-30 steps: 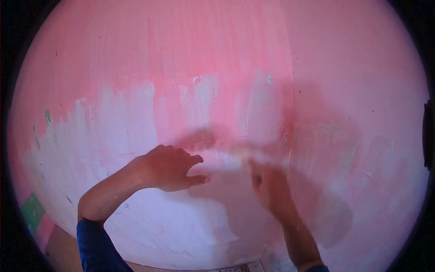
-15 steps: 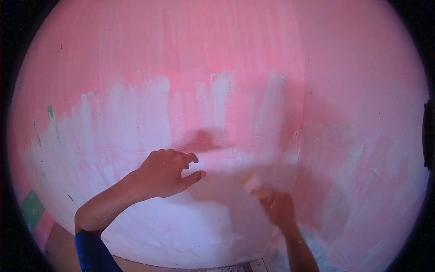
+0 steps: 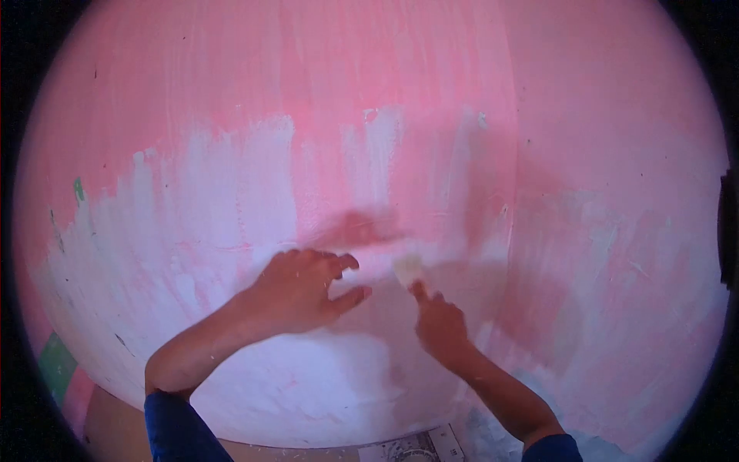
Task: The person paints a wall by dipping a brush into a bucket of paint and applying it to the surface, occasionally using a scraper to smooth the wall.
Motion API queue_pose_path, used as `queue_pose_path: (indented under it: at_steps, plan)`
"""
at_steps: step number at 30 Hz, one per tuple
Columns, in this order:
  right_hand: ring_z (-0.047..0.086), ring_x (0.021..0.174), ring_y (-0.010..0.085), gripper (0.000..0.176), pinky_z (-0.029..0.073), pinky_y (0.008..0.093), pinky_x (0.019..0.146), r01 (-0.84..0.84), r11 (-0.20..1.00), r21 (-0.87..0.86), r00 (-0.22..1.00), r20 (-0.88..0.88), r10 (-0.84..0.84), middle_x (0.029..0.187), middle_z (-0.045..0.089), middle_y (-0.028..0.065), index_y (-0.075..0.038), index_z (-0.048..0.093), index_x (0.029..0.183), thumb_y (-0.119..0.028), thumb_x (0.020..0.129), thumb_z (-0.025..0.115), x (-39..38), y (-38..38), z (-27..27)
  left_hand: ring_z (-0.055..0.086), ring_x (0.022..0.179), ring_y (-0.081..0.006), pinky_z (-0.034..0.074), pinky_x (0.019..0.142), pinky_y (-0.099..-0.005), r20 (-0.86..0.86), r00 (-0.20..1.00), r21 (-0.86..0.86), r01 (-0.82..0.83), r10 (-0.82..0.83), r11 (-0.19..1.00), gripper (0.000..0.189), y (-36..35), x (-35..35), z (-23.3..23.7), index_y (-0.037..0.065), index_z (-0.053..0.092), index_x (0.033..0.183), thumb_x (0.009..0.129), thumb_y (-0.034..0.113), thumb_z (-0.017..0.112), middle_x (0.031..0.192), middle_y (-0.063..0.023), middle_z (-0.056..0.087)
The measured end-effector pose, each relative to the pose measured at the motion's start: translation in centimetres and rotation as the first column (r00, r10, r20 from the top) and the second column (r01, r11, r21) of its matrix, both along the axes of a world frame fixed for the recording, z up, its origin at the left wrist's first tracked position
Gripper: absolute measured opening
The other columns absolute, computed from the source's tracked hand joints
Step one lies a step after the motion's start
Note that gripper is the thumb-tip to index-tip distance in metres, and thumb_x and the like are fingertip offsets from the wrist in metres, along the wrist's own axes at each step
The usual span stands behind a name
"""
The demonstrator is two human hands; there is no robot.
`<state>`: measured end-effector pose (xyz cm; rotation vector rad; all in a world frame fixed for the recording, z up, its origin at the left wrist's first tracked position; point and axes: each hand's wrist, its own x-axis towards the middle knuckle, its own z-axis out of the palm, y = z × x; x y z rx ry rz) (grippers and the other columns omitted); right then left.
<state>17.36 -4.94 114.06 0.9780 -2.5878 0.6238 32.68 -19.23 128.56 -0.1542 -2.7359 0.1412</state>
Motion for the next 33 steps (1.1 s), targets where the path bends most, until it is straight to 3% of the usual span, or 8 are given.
queue_pose_path:
  at_steps: [3,9,14,17,22,25,28,33]
  plan:
    - [0.061,0.079,0.0336,0.033,0.049,0.0426,0.068,-0.031,0.999,0.021,0.997,0.070,0.029,0.090,0.063,0.0189,-0.014,0.055,0.119,-0.026,0.088,0.049,-0.2,3.3,2.2,0.065,0.074,-0.0247,0.050,0.071,-0.0362,0.020,0.992,0.023,-0.126,0.125,0.992,0.044,-0.7,0.5,1.7,0.005,0.061,0.103,0.084,0.044,0.052,0.088,-0.0130,0.066]
    - [0.058,0.067,0.0330,0.032,0.047,0.0435,0.058,-0.102,0.839,-0.534,0.778,-0.569,-0.267,0.080,0.057,0.0193,-0.010,0.053,0.119,-0.013,0.087,0.048,-4.4,-0.6,17.1,0.064,0.076,-0.0266,0.050,0.070,-0.0365,0.020,1.000,0.025,-0.015,0.015,1.000,0.042,-0.4,-1.0,1.1,0.005,0.059,0.103,0.084,0.043,0.054,0.087,-0.0133,0.065]
    - [0.058,0.069,0.0403,0.046,0.049,0.0479,0.063,-0.019,0.932,-0.363,0.957,-0.277,-0.088,0.094,0.055,0.0269,-0.012,0.042,0.129,-0.010,0.084,0.049,-2.3,-4.4,0.8,0.063,0.074,-0.0297,0.049,0.066,-0.0410,-0.051,0.998,0.034,0.029,-0.027,0.999,0.043,-3.2,1.5,-0.3,0.002,0.060,0.101,0.085,0.041,0.050,0.079,-0.0147,0.065]
    - [0.060,0.070,0.0360,0.044,0.049,0.0438,0.069,-0.318,0.924,-0.212,0.948,-0.062,0.313,0.074,0.058,0.0219,-0.011,0.047,0.127,-0.010,0.083,0.050,0.3,-1.2,-3.3,0.064,0.078,-0.0267,0.049,0.073,-0.0383,0.073,0.976,-0.037,-0.202,0.205,0.979,0.048,-5.4,3.9,-0.1,0.006,0.059,0.106,0.084,0.048,0.050,0.088,-0.0132,0.065]
    - [0.056,0.062,0.0334,0.038,0.042,0.0453,0.057,-0.548,0.708,-0.445,0.735,-0.660,0.153,0.065,0.055,0.0211,-0.006,0.052,0.119,-0.006,0.081,0.052,4.2,-3.1,13.9,0.063,0.079,-0.0282,0.049,0.071,-0.0394,0.105,0.970,0.133,-0.232,0.220,0.964,0.043,-6.4,3.8,-0.5,0.005,0.060,0.102,0.085,0.042,0.051,0.087,-0.0132,0.065]
    - [0.058,0.072,0.0364,0.044,0.048,0.0448,0.061,-0.298,0.790,-0.536,0.856,-0.516,-0.027,0.081,0.058,0.0205,-0.006,0.045,0.125,-0.007,0.081,0.050,2.3,-9.7,18.1,0.063,0.081,-0.0285,0.049,0.073,-0.0393,0.066,0.985,0.166,-0.170,0.162,0.971,0.043,-6.3,2.7,-2.4,0.005,0.060,0.103,0.084,0.043,0.051,0.087,-0.0128,0.065]
    - [0.059,0.080,0.0386,0.057,0.050,0.0442,0.067,-0.230,0.843,-0.486,0.903,-0.429,-0.001,0.107,0.052,0.0263,-0.007,0.030,0.134,-0.005,0.080,0.048,2.5,-13.4,7.7,0.062,0.085,-0.0290,0.049,0.076,-0.0393,0.074,0.991,0.166,-0.124,0.113,0.978,0.044,-7.1,3.1,-4.2,0.006,0.060,0.103,0.084,0.045,0.051,0.088,-0.0123,0.065]
    - [0.060,0.068,0.0373,0.041,0.050,0.0470,0.064,-0.213,0.959,-0.184,0.964,0.122,0.238,0.085,0.058,0.0272,-0.012,0.047,0.125,-0.015,0.084,0.049,5.1,-7.2,-14.5,0.062,0.085,-0.0272,0.049,0.075,-0.0377,0.131,0.964,0.133,-0.250,0.233,0.959,0.047,-8.5,6.3,-3.6,0.006,0.060,0.103,0.085,0.048,0.049,0.090,-0.0109,0.065]
